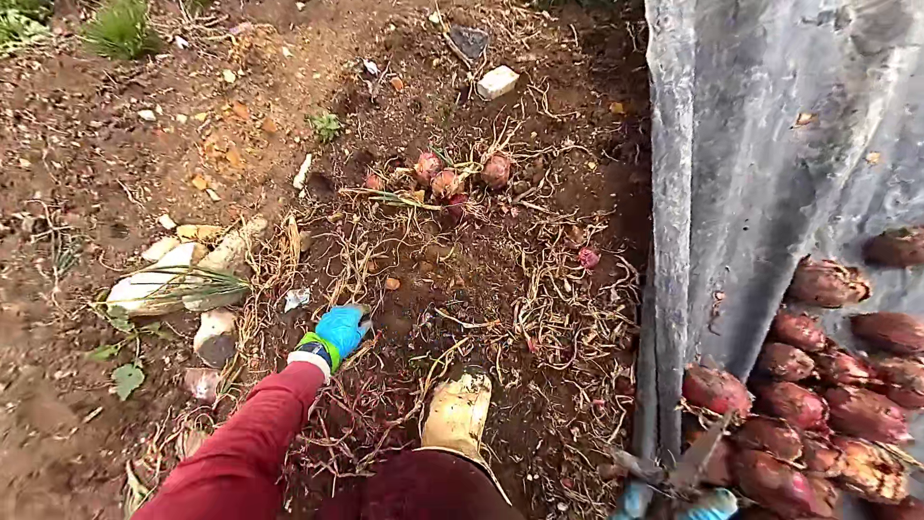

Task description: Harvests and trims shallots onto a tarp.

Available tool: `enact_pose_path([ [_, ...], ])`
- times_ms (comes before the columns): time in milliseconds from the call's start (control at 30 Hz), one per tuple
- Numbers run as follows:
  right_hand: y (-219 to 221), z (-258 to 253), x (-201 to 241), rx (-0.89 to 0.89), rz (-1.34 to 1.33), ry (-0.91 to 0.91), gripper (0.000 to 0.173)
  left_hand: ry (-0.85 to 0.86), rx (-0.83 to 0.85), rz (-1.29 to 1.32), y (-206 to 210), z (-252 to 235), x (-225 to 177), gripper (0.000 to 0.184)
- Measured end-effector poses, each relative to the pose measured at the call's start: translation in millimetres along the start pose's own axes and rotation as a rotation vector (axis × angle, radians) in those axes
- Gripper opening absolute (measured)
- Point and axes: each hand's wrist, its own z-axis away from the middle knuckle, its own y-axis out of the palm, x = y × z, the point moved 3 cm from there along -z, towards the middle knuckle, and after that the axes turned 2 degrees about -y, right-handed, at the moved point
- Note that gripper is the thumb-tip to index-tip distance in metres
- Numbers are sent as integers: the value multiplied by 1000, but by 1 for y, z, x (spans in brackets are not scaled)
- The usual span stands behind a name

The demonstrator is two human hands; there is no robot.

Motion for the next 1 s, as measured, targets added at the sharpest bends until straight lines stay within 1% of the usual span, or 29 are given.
enact_pose_path([
  [33, 21, -8, 12, 46, 44, 26, 80, -81, 125, -51, 25, 13, 39, 43],
  [67, 39, -17, 22, 92, 61, 34, 82, -147, 278, -109, 37, 28, 70, 46],
  [100, 55, -25, 31, 140, 78, 36, 81, -211, 443, -154, 34, 42, 89, 51],
  [167, 78, -39, 42, 188, 119, 54, 83, -310, 722, -306, 11, 59, 104, 60],
  [200, 88, -46, 46, 199, 159, 70, 86, -346, 783, -329, -5, 57, 102, 62],
  [233, 96, -55, 49, 218, 206, 72, 87, -344, 701, -264, -22, 46, 97, 62],
  [267, 103, -63, 51, 232, 260, 62, 88, -323, 507, -140, -39, 29, 85, 57],
  [333, 115, -77, 54, 246, 355, 55, 87, -264, 113, 112, -73, -12, 40, 44],
  [367, 121, -83, 56, 259, 390, 55, 87, -226, -12, 190, -84, -34, 14, 41],
  [400, 125, -89, 56, 270, 419, 53, 88, -187, -75, 248, -87, -58, -10, 42],
  [467, 130, -97, 59, 275, 445, 34, 90, -150, -84, 272, -77, -101, -45, 51],
  [533, 129, -100, 67, 266, 445, 0, 88, -164, -95, 243, -70, -127, -71, 60],
  [567, 128, -100, 70, 254, 440, -8, 87, -149, -135, 237, -73, -133, -82, 58],
  [600, 126, -100, 70, 238, 433, -8, 85, -90, -174, 227, -78, -138, -91, 52],
  [633, 122, -99, 67, 223, 429, 5, 85, -6, -184, 209, -81, -142, -100, 47],
  [667, 115, -97, 63, 209, 421, 26, 84, 75, -159, 174, -80, -144, -108, 44],
  [700, 108, -95, 58, 199, 420, 41, 85, 128, -133, 131, -77, -147, -112, 42],
  [733, 104, -93, 54, 199, 411, 57, 85, 133, -132, 86, -75, -151, -111, 42],
  [800, 102, -93, 52, 197, 385, 88, 82, 11, -121, 21, -85, -159, -106, 41],
  [867, 110, -88, 67, 149, 414, 153, 67, -106, -30, -41, -98, -162, -103, 45],
  [900, 111, -87, 71, 141, 432, 182, 65, -113, 35, -98, -105, -162, -105, 47],
  [933, 107, -88, 67, 150, 451, 183, 67, -98, 97, -157, -114, -165, -107, 52],
  [1000, 91, -90, 40, 185, 429, 160, 81, -29, 174, -243, -126, -179, -105, 58],
])
